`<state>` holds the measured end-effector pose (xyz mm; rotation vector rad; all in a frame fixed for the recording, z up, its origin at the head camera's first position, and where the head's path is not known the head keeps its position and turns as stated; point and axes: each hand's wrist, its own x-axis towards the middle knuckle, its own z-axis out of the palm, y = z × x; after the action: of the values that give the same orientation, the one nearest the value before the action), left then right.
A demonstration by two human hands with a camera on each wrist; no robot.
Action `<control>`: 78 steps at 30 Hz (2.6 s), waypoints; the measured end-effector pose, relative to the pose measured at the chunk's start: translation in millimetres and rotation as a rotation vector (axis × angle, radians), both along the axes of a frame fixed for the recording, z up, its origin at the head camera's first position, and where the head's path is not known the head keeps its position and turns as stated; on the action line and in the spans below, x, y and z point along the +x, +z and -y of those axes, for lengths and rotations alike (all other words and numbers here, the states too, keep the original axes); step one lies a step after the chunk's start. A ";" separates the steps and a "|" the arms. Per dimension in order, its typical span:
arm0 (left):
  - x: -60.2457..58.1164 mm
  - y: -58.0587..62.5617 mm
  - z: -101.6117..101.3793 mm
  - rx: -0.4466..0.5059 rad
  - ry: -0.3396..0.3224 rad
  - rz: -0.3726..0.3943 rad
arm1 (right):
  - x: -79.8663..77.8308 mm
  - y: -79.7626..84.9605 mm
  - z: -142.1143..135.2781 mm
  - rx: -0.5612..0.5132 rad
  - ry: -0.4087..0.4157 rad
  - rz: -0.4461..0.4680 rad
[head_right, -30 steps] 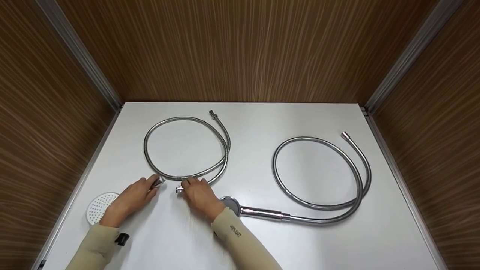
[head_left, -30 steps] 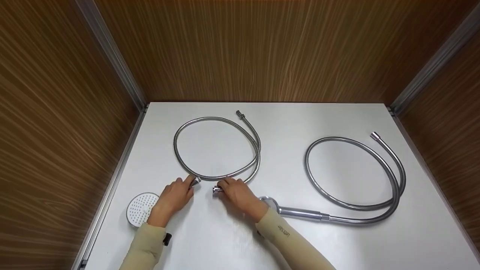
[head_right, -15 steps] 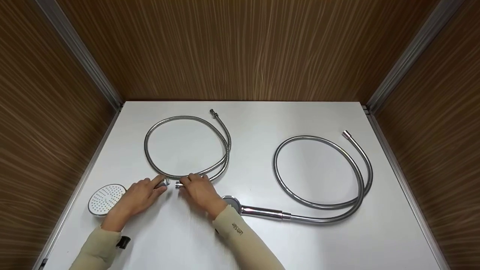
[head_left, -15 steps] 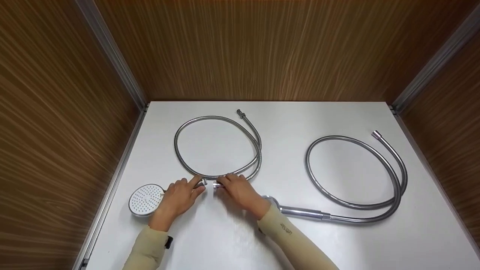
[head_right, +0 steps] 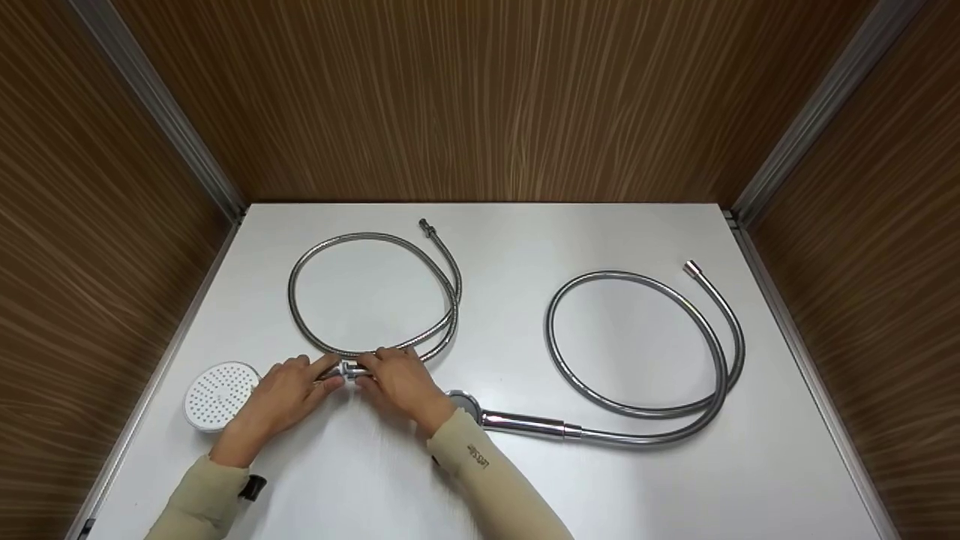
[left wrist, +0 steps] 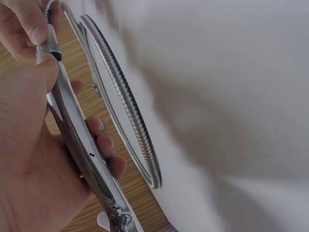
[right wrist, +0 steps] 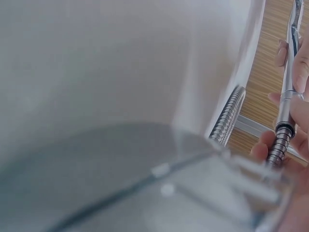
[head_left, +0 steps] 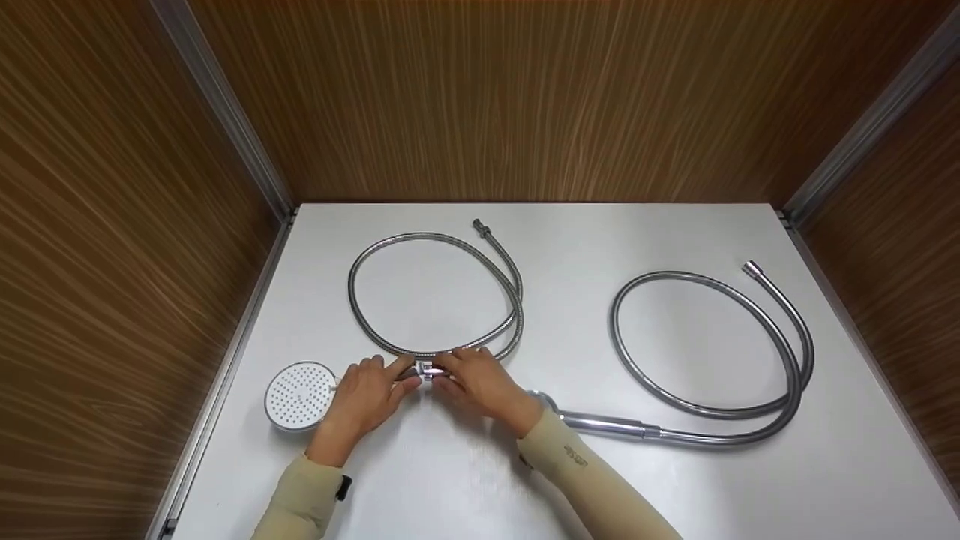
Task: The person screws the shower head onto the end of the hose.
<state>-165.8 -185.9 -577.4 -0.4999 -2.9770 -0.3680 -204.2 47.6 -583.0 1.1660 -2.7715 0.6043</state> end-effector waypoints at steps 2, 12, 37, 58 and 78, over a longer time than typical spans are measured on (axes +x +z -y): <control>0.5 0.7 -1.0 0.001 -0.002 -0.009 | -0.5 -0.1 -0.7 -0.020 0.013 0.001; 3.3 0.0 -2.7 -0.001 -0.024 -0.054 | -1.7 0.3 -3.3 -0.032 0.022 -0.044; 8.9 1.3 -4.4 -0.039 -0.064 -0.109 | 1.1 1.6 -2.7 -0.043 0.007 0.045; 11.0 1.9 -5.8 -0.053 -0.038 -0.115 | 2.3 2.7 -4.0 -0.035 0.033 -0.024; 13.9 5.2 -5.3 -0.036 -0.050 -0.139 | 0.6 1.9 -4.5 -0.075 0.055 -0.011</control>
<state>-151.9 -180.6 -572.2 -0.5796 -2.8457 -0.2721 -203.7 52.1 -581.1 1.2297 -2.6907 0.6983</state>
